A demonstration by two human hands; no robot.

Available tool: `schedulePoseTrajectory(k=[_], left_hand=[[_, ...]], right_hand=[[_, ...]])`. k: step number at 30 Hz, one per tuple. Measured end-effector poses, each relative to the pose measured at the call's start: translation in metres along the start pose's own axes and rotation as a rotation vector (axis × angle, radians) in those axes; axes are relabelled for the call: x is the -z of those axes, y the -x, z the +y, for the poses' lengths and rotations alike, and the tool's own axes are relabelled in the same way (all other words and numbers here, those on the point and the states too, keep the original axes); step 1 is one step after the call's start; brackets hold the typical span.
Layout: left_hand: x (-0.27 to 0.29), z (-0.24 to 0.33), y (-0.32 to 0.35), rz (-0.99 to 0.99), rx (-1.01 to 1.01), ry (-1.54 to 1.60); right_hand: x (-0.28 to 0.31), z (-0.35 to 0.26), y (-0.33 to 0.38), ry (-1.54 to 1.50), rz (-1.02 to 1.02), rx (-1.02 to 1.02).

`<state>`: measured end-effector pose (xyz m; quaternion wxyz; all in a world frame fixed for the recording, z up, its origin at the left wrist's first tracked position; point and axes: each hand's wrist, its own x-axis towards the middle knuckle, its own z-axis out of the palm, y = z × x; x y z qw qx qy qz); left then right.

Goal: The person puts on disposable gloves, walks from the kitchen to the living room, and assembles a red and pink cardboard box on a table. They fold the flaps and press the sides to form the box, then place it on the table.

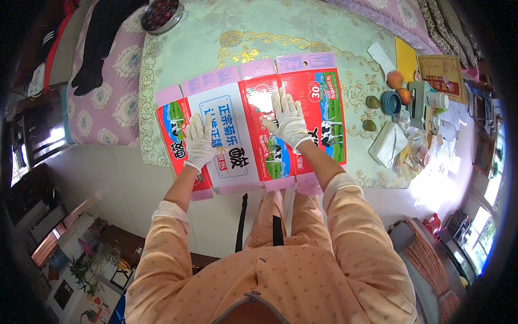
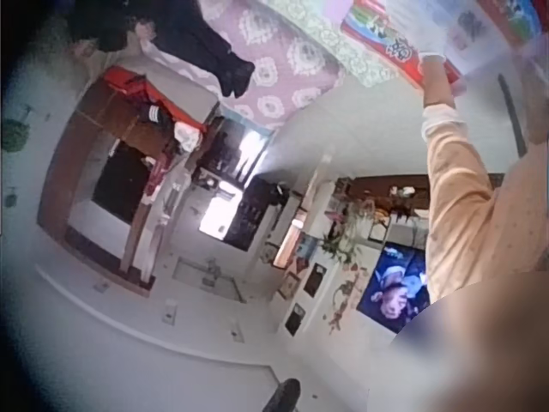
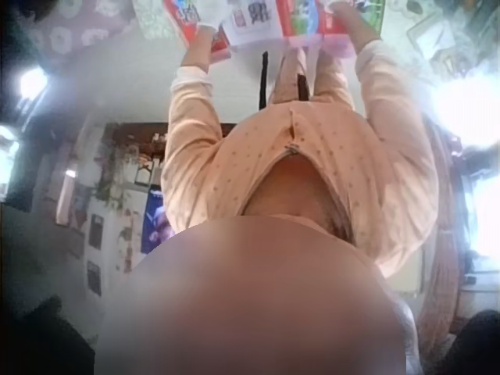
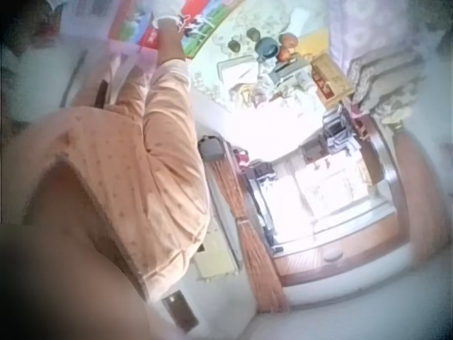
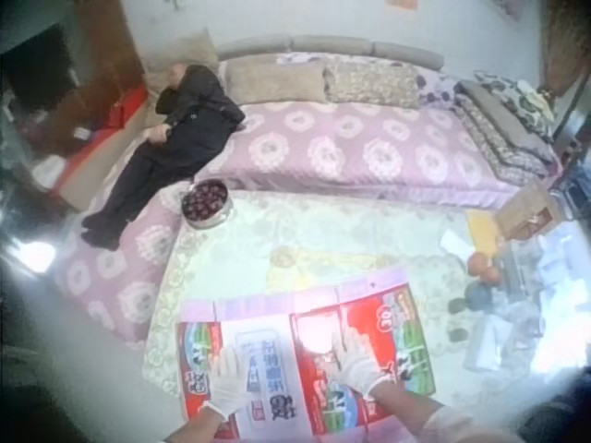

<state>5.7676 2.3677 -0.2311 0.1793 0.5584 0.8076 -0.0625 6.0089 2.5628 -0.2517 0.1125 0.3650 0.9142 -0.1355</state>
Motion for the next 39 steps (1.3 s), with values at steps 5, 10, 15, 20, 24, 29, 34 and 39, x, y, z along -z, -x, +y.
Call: schedulePoseTrajectory(k=[5, 10, 15, 20, 24, 29, 34, 39], left_hand=[[-0.033, -0.008, -0.004, 0.093, 0.009, -0.164], [0.033, 0.068, -0.011, -0.123, 0.178, 0.608], [0.097, 0.176, 0.04, -0.298, -0.137, 1.755], [0.12, 0.197, 0.065, -0.367, -0.04, 1.788], [0.106, 0.214, 0.08, -0.185, -0.419, 1.309], [0.104, 0.26, 0.11, 0.367, -0.782, 0.455], [0.103, 0.325, 0.144, 0.314, -0.862, 0.514], [-0.017, 0.296, 0.145, 0.082, 0.276, 1.76]], right_hand=[[0.016, -0.007, -0.012, -0.017, -0.089, -0.027], [0.059, -0.017, -0.021, -1.612, 0.153, -0.335], [0.099, -0.041, -0.008, -2.586, 0.287, -0.272], [0.138, -0.056, 0.021, -2.624, 0.294, -0.046], [0.156, -0.054, 0.053, -2.578, 0.157, 0.054], [0.161, -0.039, 0.092, -2.609, 0.044, 0.07], [0.146, 0.023, 0.074, -2.192, 0.076, -0.183], [0.14, 0.083, 0.086, -1.883, 0.279, -0.497]])
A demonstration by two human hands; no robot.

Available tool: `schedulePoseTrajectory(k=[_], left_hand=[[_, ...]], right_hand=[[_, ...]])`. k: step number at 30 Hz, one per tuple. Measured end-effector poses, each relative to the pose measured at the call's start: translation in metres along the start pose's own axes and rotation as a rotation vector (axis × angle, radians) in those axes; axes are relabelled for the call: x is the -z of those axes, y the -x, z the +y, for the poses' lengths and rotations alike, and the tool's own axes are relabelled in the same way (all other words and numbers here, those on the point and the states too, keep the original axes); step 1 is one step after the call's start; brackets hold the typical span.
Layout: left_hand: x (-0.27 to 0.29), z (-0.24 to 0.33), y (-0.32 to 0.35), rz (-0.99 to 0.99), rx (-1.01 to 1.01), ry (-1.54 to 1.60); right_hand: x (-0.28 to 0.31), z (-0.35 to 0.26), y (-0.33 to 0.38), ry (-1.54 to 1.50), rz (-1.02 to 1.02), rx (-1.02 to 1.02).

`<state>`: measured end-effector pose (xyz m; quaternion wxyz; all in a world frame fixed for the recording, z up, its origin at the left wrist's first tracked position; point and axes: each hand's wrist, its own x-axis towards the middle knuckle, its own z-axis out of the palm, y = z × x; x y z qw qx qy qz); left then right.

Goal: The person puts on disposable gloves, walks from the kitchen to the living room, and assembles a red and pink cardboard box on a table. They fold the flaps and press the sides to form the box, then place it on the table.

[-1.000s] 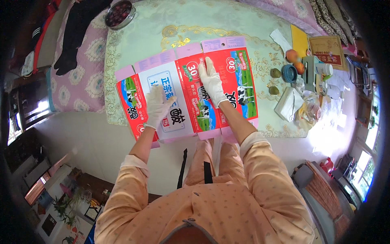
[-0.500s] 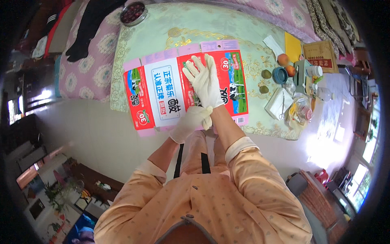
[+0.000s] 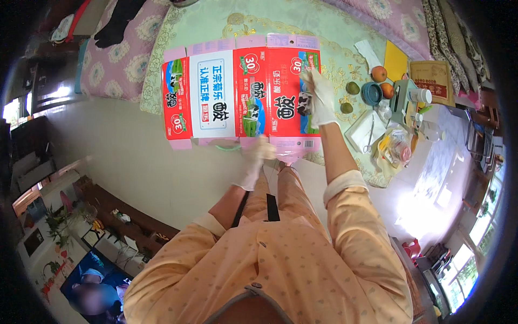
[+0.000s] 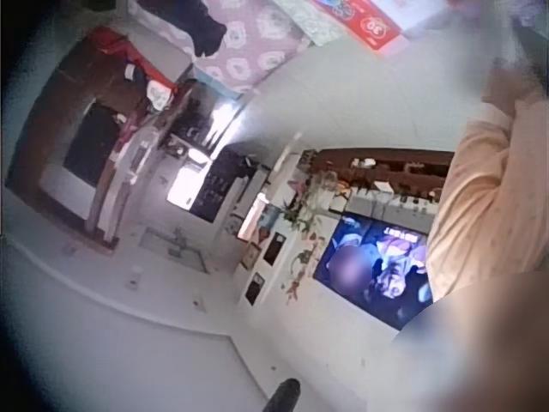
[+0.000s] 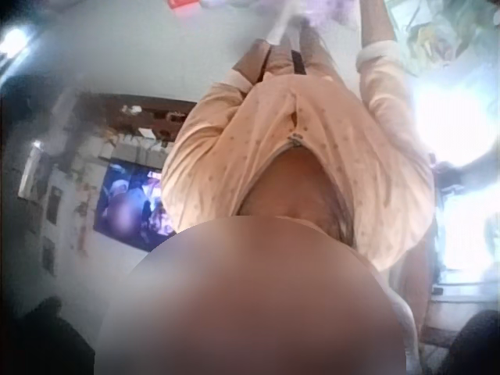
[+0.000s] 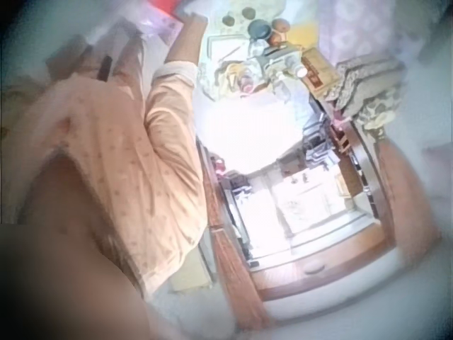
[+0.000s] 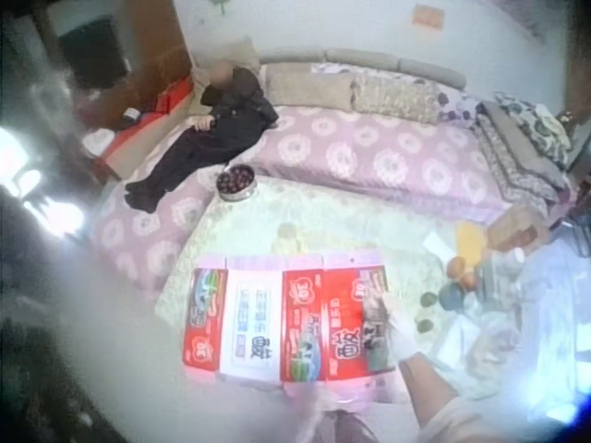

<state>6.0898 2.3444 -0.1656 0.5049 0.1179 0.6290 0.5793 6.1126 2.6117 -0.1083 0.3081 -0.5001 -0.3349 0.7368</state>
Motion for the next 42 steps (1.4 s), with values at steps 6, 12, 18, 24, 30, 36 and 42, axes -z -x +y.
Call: schedulePoseTrajectory(k=[6, 12, 18, 24, 30, 36, 42], left_hand=[[0.154, -0.088, 0.002, 0.774, 0.279, 0.284], [0.177, -0.078, -0.039, 0.912, 0.163, 0.42], [0.181, -0.051, -0.043, 1.018, 0.421, 0.527], [0.165, -0.013, -0.059, 1.252, 0.345, 0.288], [0.167, 0.008, -0.065, 1.109, 0.084, 0.557], [0.179, 0.003, -0.082, 1.073, 0.401, 0.005], [0.181, -0.021, -0.06, 1.085, 0.051, 0.357]], right_hand=[[0.16, 0.115, 0.001, 1.011, 0.328, 0.025], [0.131, 0.132, 0.025, 1.078, 0.265, -0.032], [0.107, 0.129, 0.031, 1.226, 0.431, -0.01], [0.124, 0.126, 0.017, 1.064, 0.313, -0.185], [0.149, 0.147, 0.01, 0.672, 0.215, -0.243], [0.128, 0.14, 0.003, 1.089, 0.351, -0.278], [0.136, 0.152, 0.008, 1.236, 0.352, -0.185]])
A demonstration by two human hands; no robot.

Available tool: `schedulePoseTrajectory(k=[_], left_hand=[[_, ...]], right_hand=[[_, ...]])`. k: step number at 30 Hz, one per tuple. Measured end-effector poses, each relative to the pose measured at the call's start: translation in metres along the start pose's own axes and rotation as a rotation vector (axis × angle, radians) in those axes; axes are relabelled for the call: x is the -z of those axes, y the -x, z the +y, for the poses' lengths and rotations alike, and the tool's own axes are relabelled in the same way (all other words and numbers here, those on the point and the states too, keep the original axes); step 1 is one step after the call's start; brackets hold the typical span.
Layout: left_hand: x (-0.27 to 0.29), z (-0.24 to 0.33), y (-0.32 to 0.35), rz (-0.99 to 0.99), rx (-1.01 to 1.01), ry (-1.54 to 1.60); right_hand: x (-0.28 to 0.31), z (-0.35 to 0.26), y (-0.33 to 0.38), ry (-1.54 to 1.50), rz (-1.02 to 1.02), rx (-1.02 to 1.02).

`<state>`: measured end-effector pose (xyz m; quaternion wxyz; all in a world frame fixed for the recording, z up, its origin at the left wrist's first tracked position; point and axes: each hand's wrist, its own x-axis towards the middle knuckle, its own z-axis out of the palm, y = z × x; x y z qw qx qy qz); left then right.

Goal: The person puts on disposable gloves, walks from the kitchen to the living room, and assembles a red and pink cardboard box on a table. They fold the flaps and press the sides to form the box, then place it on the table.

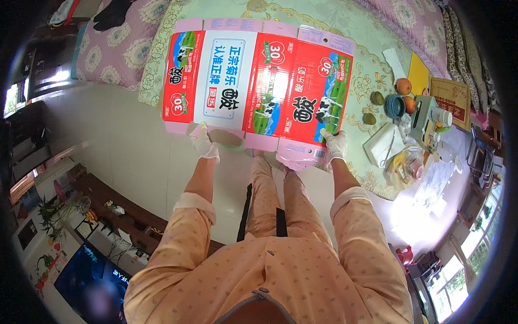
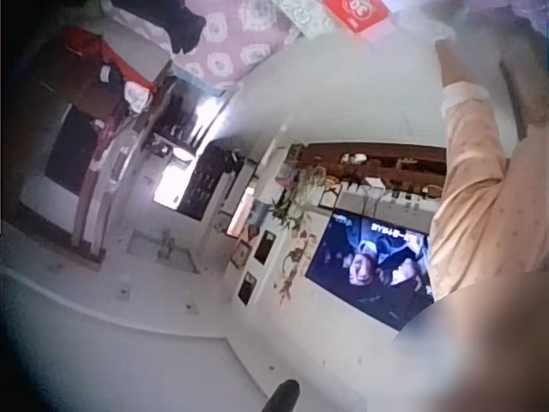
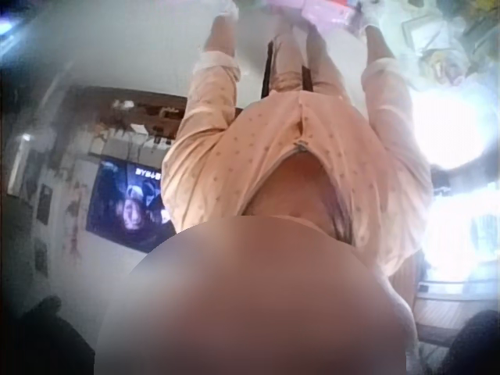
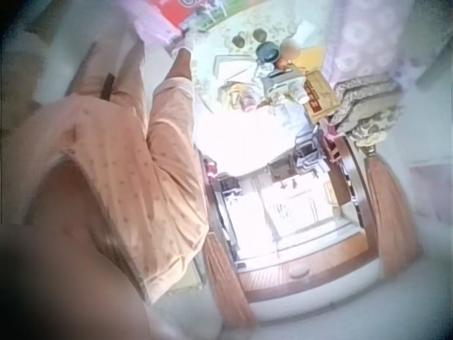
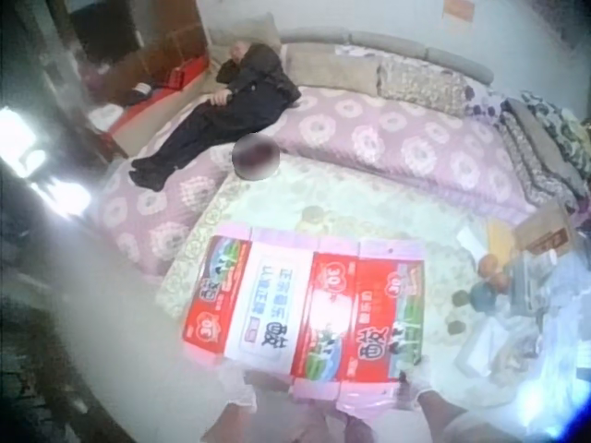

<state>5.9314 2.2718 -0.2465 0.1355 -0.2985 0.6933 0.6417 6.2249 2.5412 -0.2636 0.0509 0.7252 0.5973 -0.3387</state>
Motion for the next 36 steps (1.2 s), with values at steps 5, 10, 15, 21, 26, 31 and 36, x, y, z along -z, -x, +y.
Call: schedulePoseTrajectory(k=[5, 10, 15, 21, 26, 31, 36], left_hand=[[0.038, -0.029, -0.009, -0.425, 0.281, 0.201], [0.036, -0.042, -0.023, -0.488, 0.24, 0.035], [0.019, -0.036, -0.024, -0.268, 0.183, -0.144], [0.01, -0.01, -0.013, -0.377, 0.258, -0.202], [0.021, -0.003, 0.025, -0.234, 0.052, -0.347], [-0.008, -0.008, 0.066, -0.528, -0.968, -1.133], [-0.046, -0.029, 0.087, -0.601, -1.127, -1.607]], right_hand=[[-0.001, 0.007, 0.008, -0.543, -0.179, -0.018], [0.008, 0.005, 0.012, -0.483, -0.185, 0.095], [0.012, -0.023, 0.029, -0.387, -0.097, 0.027], [0.004, -0.009, 0.009, -0.348, -0.001, 0.041], [0.019, 0.007, 0.007, -0.781, -0.22, -0.055], [0.022, 0.024, 0.015, -0.889, -0.262, -0.032], [0.017, 0.025, 0.008, -0.937, -0.189, -0.05]])
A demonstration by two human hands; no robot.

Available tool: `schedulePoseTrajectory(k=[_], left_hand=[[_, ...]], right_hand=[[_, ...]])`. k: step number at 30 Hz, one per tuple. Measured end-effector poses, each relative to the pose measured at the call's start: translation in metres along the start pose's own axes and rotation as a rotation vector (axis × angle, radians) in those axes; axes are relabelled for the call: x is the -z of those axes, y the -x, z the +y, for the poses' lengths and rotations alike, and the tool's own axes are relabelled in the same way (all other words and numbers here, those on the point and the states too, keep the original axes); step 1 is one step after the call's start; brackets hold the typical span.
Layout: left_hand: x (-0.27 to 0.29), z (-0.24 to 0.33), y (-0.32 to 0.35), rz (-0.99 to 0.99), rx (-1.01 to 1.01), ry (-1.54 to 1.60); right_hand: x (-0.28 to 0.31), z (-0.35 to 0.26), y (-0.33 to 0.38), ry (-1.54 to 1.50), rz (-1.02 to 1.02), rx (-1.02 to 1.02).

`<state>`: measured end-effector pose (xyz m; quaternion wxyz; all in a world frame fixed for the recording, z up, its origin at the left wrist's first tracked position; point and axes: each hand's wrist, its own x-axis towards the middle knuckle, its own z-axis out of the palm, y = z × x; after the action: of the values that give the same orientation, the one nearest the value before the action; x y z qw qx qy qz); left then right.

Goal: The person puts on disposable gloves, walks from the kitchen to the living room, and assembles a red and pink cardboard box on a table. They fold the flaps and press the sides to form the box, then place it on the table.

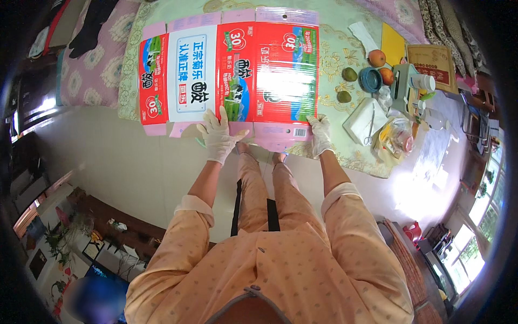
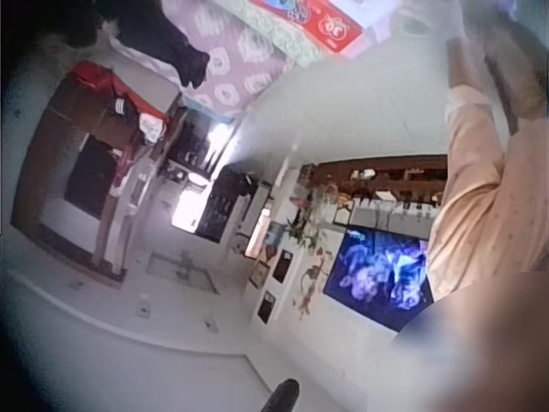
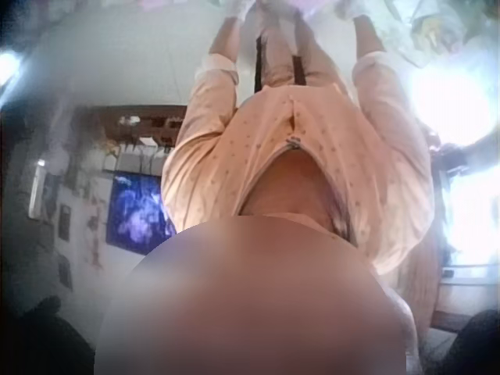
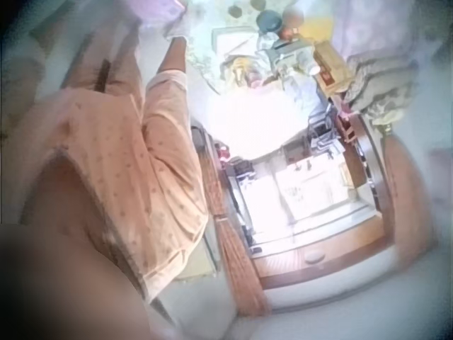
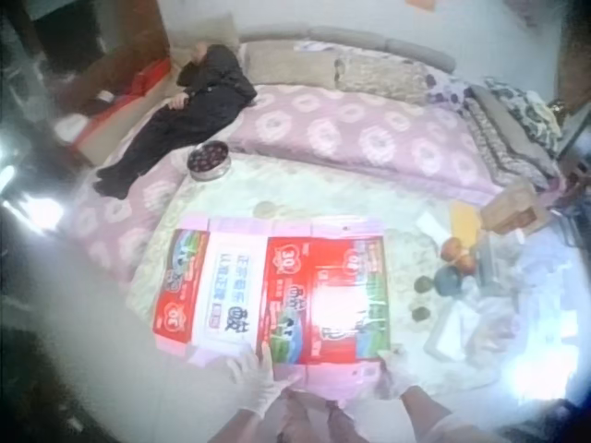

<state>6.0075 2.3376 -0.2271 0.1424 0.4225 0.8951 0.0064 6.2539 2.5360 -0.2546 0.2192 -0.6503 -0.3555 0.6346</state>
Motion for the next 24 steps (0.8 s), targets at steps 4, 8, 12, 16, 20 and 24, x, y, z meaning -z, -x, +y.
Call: schedulePoseTrajectory(k=[4, 8, 12, 16, 20, 24], left_hand=[[-0.01, 0.005, -0.005, -0.119, 0.027, -0.092], [-0.006, 0.009, -0.012, -0.054, 0.031, -0.07], [-0.008, 0.041, -0.026, 0.082, -0.048, -0.049], [-0.01, 0.06, -0.034, -0.082, 0.005, -0.146], [-0.017, 0.059, -0.038, -0.053, -0.012, -0.134], [-0.01, 0.06, -0.04, -0.105, -0.012, -0.125]], right_hand=[[-0.009, -0.022, 0.015, -0.01, -0.074, -0.125], [-0.011, -0.013, 0.007, 0.005, -0.124, -0.133], [-0.018, -0.014, 0.007, 0.002, -0.087, -0.151], [-0.02, -0.009, 0.006, 0.082, -0.015, -0.139], [-0.025, -0.022, 0.012, 0.112, -0.006, -0.228], [-0.011, -0.032, 0.021, -0.138, -0.2, -0.23]])
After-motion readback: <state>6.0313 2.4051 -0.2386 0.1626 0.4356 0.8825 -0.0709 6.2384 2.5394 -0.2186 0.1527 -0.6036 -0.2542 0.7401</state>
